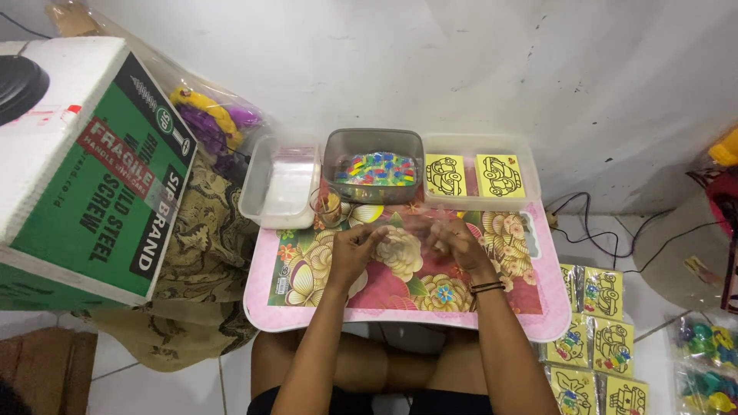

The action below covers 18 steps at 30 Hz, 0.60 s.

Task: The person places small colorful plastic pieces onto yellow paper cards with printed designs, then puts the cards into clear plastic bags. The person arranges the packaged cards on the floor.

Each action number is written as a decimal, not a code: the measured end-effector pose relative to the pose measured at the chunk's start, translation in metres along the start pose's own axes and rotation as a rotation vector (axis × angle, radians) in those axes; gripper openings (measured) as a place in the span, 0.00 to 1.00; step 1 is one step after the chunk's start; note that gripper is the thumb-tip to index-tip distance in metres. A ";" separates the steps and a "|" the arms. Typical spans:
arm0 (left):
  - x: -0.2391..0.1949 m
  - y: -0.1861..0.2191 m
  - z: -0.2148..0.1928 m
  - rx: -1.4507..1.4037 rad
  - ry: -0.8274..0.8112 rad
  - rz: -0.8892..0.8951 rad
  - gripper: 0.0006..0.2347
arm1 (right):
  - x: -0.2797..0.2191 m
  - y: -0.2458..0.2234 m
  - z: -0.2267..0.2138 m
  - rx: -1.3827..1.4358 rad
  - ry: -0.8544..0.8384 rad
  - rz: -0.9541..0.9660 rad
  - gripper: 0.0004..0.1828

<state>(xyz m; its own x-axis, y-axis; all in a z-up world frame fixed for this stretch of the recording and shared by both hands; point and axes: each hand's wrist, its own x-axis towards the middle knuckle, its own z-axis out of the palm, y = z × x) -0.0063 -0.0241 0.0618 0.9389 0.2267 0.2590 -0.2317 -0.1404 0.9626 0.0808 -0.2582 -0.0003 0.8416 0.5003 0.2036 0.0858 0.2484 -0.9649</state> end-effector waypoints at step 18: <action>0.000 0.006 -0.003 -0.057 0.003 -0.002 0.13 | 0.005 -0.047 0.032 0.299 0.286 -0.224 0.25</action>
<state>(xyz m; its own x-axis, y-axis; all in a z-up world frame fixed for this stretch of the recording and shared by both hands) -0.0087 -0.0223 0.0674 0.9388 0.2295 0.2568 -0.2435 -0.0850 0.9662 0.0639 -0.2407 0.0518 0.9367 0.1683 0.3069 0.1601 0.5735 -0.8034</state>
